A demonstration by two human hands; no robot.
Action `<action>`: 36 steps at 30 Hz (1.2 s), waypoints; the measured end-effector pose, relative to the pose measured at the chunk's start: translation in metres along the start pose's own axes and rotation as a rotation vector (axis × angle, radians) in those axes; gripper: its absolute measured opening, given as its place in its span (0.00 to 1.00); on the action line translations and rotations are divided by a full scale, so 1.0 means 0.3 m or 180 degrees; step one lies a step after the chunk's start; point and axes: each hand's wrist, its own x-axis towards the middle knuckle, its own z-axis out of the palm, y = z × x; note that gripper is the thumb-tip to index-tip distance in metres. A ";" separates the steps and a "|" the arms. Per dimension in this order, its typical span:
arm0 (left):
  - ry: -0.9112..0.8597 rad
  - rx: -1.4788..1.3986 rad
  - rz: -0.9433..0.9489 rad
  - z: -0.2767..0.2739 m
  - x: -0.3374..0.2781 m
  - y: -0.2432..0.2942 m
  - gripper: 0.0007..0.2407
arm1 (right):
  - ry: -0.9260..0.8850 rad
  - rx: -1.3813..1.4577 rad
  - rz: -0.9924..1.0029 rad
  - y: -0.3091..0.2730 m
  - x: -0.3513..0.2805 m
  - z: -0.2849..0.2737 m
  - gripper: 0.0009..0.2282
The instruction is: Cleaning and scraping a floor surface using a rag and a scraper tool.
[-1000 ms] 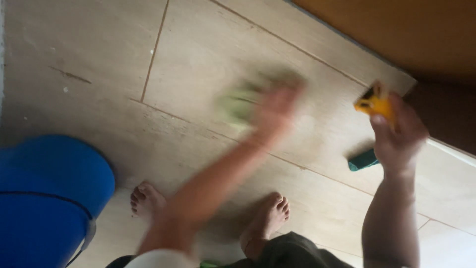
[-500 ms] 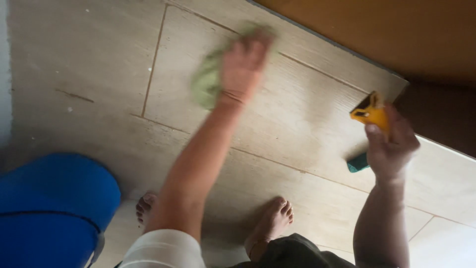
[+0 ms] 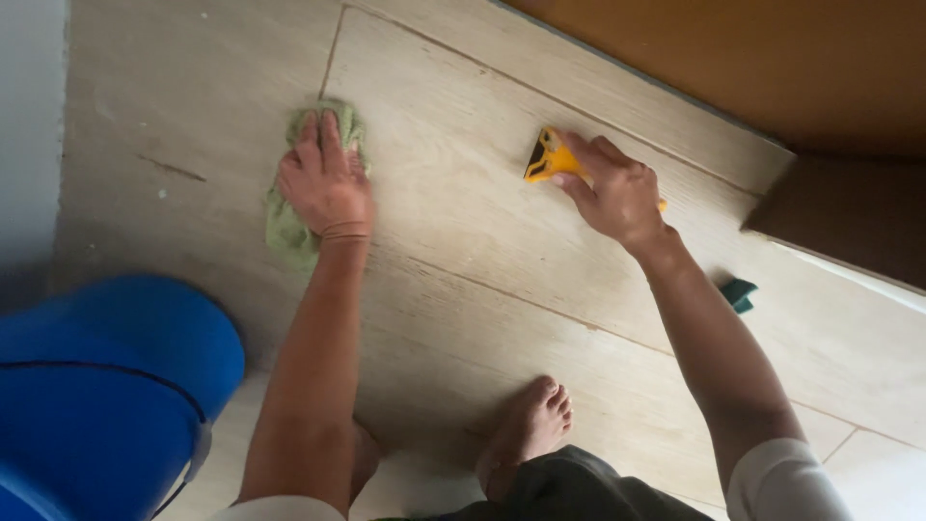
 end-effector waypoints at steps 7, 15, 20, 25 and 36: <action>-0.0022 -0.0167 -0.0080 0.003 -0.016 0.005 0.26 | 0.0054 -0.0113 -0.0259 0.011 0.087 0.041 0.24; 0.0106 -0.0148 -0.0106 0.001 -0.012 0.013 0.27 | 0.0073 -0.0107 -0.0532 0.054 0.094 0.053 0.23; 0.0011 -0.0151 -0.0160 0.017 -0.008 0.005 0.27 | -0.0096 -0.0008 -0.0309 0.063 0.106 0.043 0.23; 0.0042 -0.0257 -0.0109 0.026 -0.027 0.007 0.28 | -0.0097 -0.0038 -0.0480 0.046 0.116 0.033 0.22; -0.0045 -0.0189 -0.0129 0.047 -0.045 -0.003 0.30 | -0.0142 -0.0027 -0.0480 0.029 0.167 0.084 0.22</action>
